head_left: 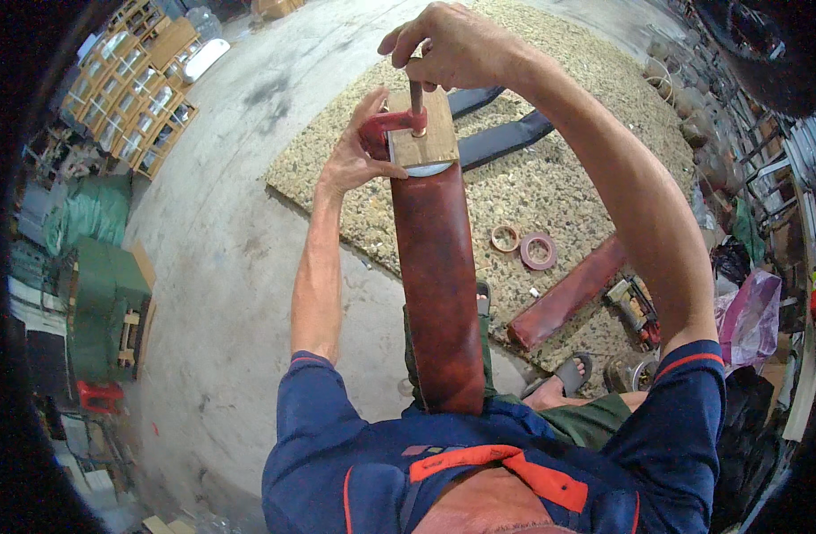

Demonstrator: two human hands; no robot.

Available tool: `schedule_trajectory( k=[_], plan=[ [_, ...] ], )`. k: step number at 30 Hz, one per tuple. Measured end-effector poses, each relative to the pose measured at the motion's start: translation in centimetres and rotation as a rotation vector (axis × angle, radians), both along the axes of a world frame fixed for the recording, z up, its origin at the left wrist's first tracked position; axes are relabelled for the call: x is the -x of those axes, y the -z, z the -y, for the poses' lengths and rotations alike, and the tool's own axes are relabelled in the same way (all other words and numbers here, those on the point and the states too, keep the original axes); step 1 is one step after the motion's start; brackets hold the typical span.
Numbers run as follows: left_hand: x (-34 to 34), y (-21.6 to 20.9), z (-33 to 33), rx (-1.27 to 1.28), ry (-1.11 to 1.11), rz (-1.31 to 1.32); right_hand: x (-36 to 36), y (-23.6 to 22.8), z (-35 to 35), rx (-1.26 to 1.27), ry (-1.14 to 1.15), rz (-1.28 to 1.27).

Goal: The person sits on the floor and assembles a reddish-brown wooden furniture leg. They align a white template, use a red clamp to secure it, apply red tape, and use a staple gun to fasten the template to the leg.

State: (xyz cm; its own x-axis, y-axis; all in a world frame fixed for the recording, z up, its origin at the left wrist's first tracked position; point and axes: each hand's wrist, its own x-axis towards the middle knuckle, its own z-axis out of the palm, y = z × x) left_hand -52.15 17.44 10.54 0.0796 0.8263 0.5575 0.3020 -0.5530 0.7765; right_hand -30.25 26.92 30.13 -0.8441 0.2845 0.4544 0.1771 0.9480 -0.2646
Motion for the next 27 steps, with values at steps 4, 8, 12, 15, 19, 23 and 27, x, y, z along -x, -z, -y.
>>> schedule_trajectory(
  k=[4,8,12,15,19,23,27],
  plan=[
    [0.4,-0.2,-0.2,0.052,0.103,-0.004,0.2,-0.4,0.0,0.014,-0.018,0.044],
    [0.8,-0.8,0.1,0.137,0.069,-0.089,-0.4,-1.1,-0.7,0.058,-0.041,0.175],
    [0.9,-0.9,0.3,0.122,0.166,0.015,-0.7,-0.6,-1.4,-0.254,-0.160,0.134],
    [1.1,-0.8,0.5,0.157,0.156,0.019,-0.7,-0.2,-1.6,-0.225,-0.269,-0.015],
    [1.3,-0.8,0.6,0.139,0.080,-0.066,-0.5,-1.0,-1.4,-0.167,-0.252,0.130],
    [1.4,-1.3,0.9,0.135,0.032,-0.128,-0.6,-2.0,0.2,-0.347,-0.119,0.198],
    [1.0,-1.7,1.2,0.067,0.011,-0.226,-1.0,-2.7,1.1,-0.253,0.189,0.409]
  ],
)
